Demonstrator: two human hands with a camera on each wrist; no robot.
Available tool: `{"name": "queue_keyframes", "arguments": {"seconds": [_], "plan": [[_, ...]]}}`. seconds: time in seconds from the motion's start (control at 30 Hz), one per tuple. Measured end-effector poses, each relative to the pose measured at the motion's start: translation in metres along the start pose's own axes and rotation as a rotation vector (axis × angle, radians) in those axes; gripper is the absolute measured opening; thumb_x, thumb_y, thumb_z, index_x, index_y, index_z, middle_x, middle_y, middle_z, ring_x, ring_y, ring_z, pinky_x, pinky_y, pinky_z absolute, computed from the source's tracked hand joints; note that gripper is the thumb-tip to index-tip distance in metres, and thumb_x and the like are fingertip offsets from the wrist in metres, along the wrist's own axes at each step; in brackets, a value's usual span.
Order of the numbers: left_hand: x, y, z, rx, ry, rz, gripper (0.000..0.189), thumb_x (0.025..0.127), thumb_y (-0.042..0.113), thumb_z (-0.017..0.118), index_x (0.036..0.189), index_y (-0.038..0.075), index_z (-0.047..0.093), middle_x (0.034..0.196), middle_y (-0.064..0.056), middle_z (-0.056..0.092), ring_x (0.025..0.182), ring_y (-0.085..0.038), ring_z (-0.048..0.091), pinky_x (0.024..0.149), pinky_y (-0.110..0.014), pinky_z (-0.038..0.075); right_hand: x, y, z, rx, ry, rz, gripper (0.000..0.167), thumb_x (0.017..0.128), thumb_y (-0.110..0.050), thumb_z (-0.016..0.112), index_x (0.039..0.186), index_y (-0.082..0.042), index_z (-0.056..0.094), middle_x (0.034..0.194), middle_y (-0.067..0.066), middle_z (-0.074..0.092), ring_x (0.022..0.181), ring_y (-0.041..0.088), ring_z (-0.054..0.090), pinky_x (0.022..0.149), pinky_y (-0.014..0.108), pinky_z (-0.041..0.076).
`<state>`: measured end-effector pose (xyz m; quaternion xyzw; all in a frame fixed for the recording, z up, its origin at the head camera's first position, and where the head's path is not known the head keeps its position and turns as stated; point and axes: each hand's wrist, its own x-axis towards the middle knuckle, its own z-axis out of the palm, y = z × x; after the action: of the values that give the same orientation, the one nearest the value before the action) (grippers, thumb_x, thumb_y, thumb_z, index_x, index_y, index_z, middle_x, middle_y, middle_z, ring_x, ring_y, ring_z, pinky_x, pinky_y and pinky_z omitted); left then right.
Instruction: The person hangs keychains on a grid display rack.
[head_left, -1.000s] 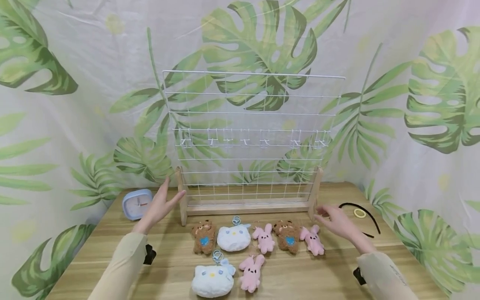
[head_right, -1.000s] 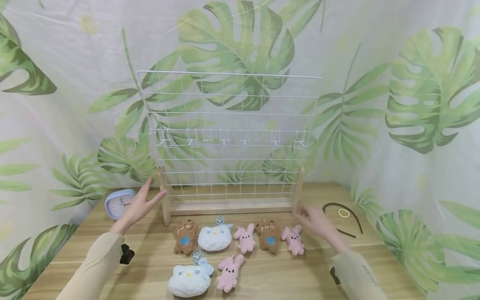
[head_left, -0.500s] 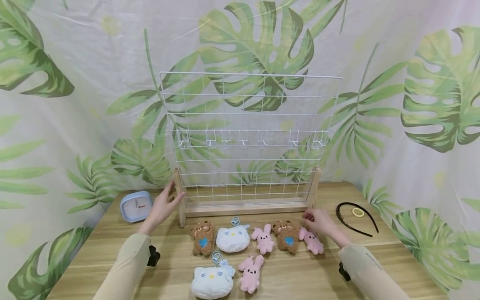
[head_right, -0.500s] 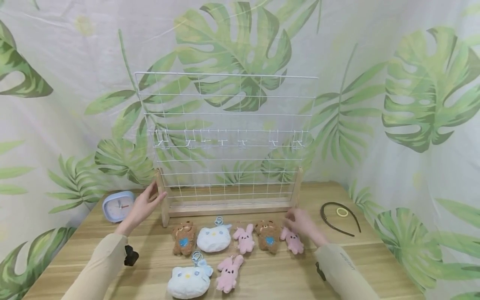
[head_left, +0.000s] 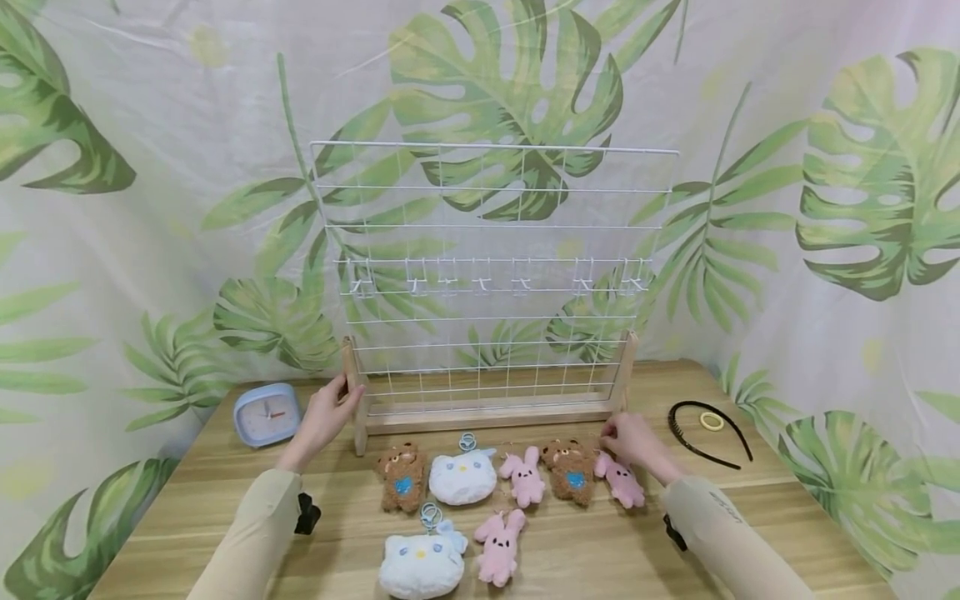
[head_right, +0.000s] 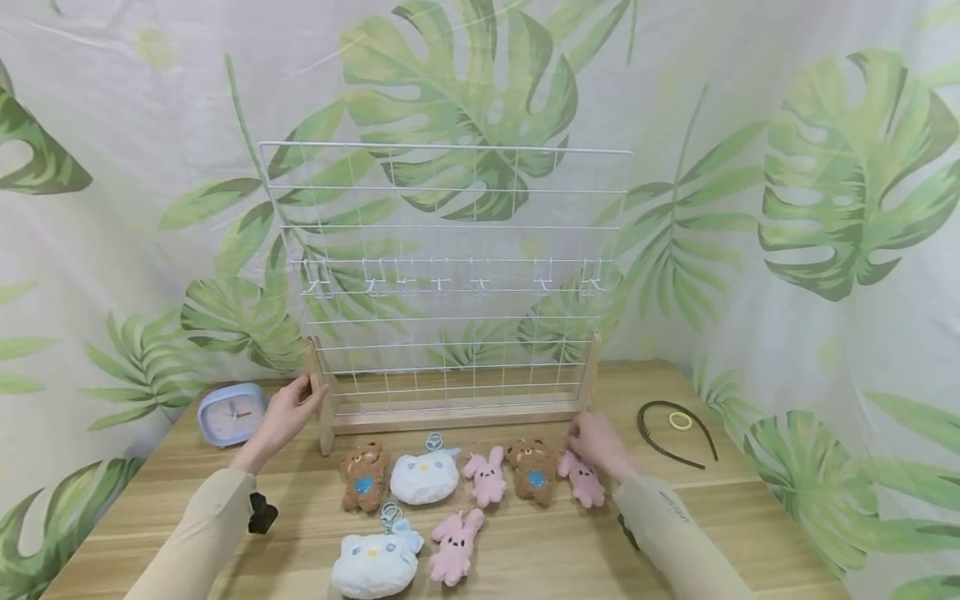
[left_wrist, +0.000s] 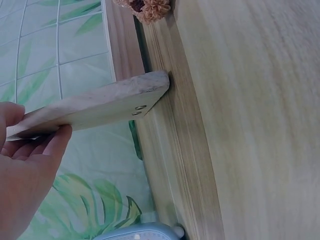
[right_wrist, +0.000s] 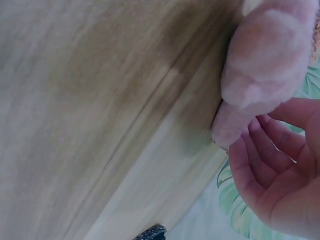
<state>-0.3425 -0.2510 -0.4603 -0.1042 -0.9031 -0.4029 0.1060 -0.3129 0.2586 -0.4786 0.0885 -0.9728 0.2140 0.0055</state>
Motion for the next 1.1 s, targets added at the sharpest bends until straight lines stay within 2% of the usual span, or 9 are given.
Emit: {"name": "queue_keyframes", "arguments": {"seconds": [0.13,0.3,0.57,0.8,0.97,1.1], "plan": [[0.0,0.0,0.001,0.003,0.015,0.006,0.031,0.106,0.028,0.047,0.091,0.002,0.05,0.126,-0.032,0.063,0.124,-0.047,0.057,0.1,-0.059,0.052,0.003,-0.002,0.003,-0.01,0.001,0.026,0.007,0.089,-0.007,0.069,0.086,-0.002,0.074,0.075,0.007,0.071,0.052,0.01,0.056,0.046,0.022,0.048],[-0.001,-0.001,0.001,0.007,0.017,0.006,0.029,0.106,0.025,0.048,0.091,0.0,0.051,0.13,-0.033,0.06,0.126,-0.047,0.055,0.102,-0.059,0.051,0.007,-0.002,0.006,0.017,0.011,0.071,0.007,0.088,-0.006,0.071,0.082,-0.002,0.073,0.07,0.006,0.069,0.049,0.011,0.056,0.043,0.02,0.047],[-0.002,-0.001,0.002,-0.013,0.03,0.019,0.027,0.106,0.024,0.048,0.093,0.0,0.052,0.131,-0.034,0.059,0.127,-0.047,0.054,0.102,-0.058,0.051,0.011,-0.004,0.012,-0.066,0.051,0.103,0.021,0.086,-0.01,0.073,0.065,-0.008,0.068,0.061,0.002,0.064,0.05,0.013,0.055,0.043,0.023,0.044],[-0.003,-0.001,0.004,-0.015,0.04,0.025,0.025,0.105,0.021,0.05,0.092,0.0,0.052,0.128,-0.034,0.061,0.124,-0.047,0.057,0.1,-0.058,0.053,0.01,-0.007,0.014,-0.083,0.081,0.094,0.026,0.085,-0.007,0.072,0.061,-0.009,0.062,0.057,0.003,0.061,0.048,0.014,0.052,0.042,0.024,0.041],[-0.003,-0.001,0.003,-0.03,0.028,0.014,0.027,0.106,0.024,0.048,0.098,-0.001,0.054,0.132,-0.034,0.058,0.127,-0.047,0.054,0.102,-0.057,0.052,0.007,-0.009,0.012,-0.057,0.062,0.09,0.029,0.083,-0.007,0.071,0.058,-0.009,0.058,0.052,0.001,0.056,0.043,0.011,0.047,0.039,0.019,0.037],[-0.004,-0.001,0.002,-0.031,0.016,0.018,0.031,0.106,0.026,0.046,0.102,-0.003,0.055,0.134,-0.036,0.055,0.129,-0.048,0.052,0.103,-0.057,0.05,0.004,-0.01,0.006,-0.01,0.049,0.074,0.027,0.084,-0.005,0.069,0.059,-0.009,0.057,0.052,-0.001,0.051,0.044,0.009,0.042,0.042,0.018,0.033]]}}
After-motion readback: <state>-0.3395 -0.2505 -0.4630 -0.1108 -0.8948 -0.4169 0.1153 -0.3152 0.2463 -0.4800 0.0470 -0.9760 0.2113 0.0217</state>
